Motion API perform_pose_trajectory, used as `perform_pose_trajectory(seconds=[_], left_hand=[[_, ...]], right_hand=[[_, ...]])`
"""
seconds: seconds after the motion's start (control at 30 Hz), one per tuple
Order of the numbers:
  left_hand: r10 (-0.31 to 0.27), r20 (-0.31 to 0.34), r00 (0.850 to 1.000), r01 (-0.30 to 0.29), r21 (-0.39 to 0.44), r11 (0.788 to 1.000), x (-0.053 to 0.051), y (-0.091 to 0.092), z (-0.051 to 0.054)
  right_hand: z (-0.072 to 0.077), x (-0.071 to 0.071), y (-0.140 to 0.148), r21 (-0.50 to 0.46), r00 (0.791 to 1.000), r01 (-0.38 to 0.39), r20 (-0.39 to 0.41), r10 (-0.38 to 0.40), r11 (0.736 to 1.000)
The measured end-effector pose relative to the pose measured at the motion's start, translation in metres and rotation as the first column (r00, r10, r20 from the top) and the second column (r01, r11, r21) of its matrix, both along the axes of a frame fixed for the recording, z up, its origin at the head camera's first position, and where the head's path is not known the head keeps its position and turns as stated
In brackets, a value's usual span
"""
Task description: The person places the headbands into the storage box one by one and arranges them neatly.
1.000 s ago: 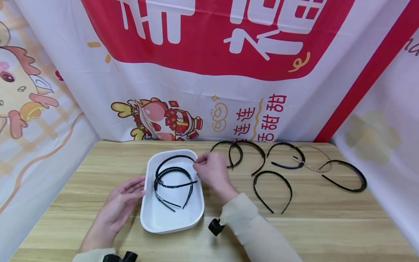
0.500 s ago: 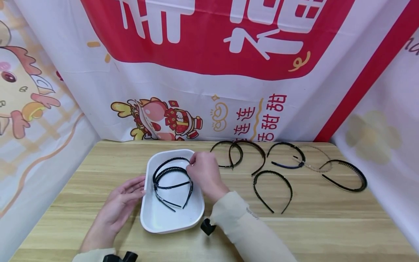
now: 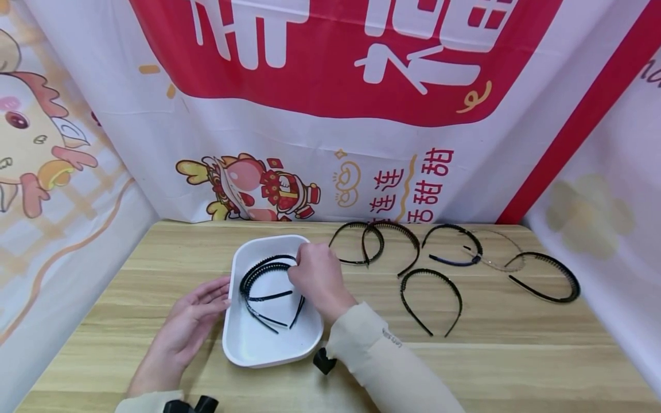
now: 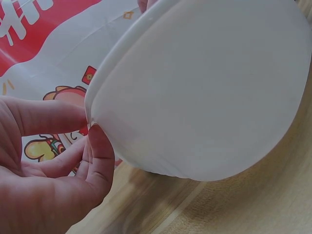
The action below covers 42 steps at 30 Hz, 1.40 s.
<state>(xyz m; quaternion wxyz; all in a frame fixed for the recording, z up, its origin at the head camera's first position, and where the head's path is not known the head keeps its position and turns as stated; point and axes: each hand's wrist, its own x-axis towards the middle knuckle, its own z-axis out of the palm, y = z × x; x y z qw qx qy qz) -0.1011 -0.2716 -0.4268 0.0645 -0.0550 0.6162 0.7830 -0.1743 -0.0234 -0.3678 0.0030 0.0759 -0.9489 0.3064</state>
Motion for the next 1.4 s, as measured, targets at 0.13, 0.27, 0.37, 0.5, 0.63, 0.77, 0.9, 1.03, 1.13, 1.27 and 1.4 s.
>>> perform_pose_trajectory(seconds=[0.13,0.27,0.37,0.5,0.63,0.77,0.9,1.03,1.13,1.27,1.4], left_hand=[[0.0,0.008,1.0,0.0,-0.01,1.0,0.0,0.0,0.001],[0.001,0.013,1.0,0.0,-0.018,1.0,0.0,0.0,0.002],[0.0,0.017,1.0,0.0,-0.02,1.0,0.0,0.0,0.003],[0.002,0.023,1.0,-0.002,-0.019,1.0,0.0,0.001,0.003],[0.002,0.024,1.0,-0.002,-0.02,1.0,0.0,0.001,0.003],[0.007,0.026,1.0,-0.006,-0.02,1.0,0.0,0.001,0.003],[0.013,0.03,0.999,-0.012,-0.022,1.0,0.0,0.001,0.003],[0.012,0.024,1.0,-0.012,-0.021,1.0,-0.001,0.001,0.003],[0.011,0.02,1.0,-0.011,-0.02,1.0,-0.001,0.002,0.002],[0.011,0.022,1.0,-0.01,-0.022,1.0,-0.001,0.001,0.003],[0.008,0.018,1.0,-0.008,-0.022,1.0,-0.001,0.001,0.002]], right_hand=[[-0.001,0.0,-0.001,0.02,1.0,-0.013,0.017,0.012,1.0],[-0.002,-0.001,-0.004,0.071,0.999,-0.028,0.017,0.027,0.997],[-0.003,-0.001,-0.005,0.165,0.998,-0.047,-0.026,0.052,0.985],[-0.005,-0.002,-0.007,0.302,0.992,-0.066,-0.079,0.094,0.951],[-0.006,-0.002,-0.007,0.386,0.989,-0.085,-0.076,0.124,0.918],[-0.006,-0.003,-0.007,0.438,0.987,-0.105,-0.064,0.148,0.893],[-0.005,-0.005,-0.006,0.44,0.986,-0.13,-0.038,0.163,0.888],[-0.001,-0.011,-0.002,0.388,0.986,-0.143,-0.025,0.166,0.911],[0.003,-0.02,0.002,0.339,0.985,-0.149,-0.032,0.17,0.929],[0.006,-0.032,0.004,0.275,0.987,-0.16,0.02,0.161,0.948],[0.005,-0.041,0.002,0.266,0.986,-0.161,0.096,0.14,0.95]])
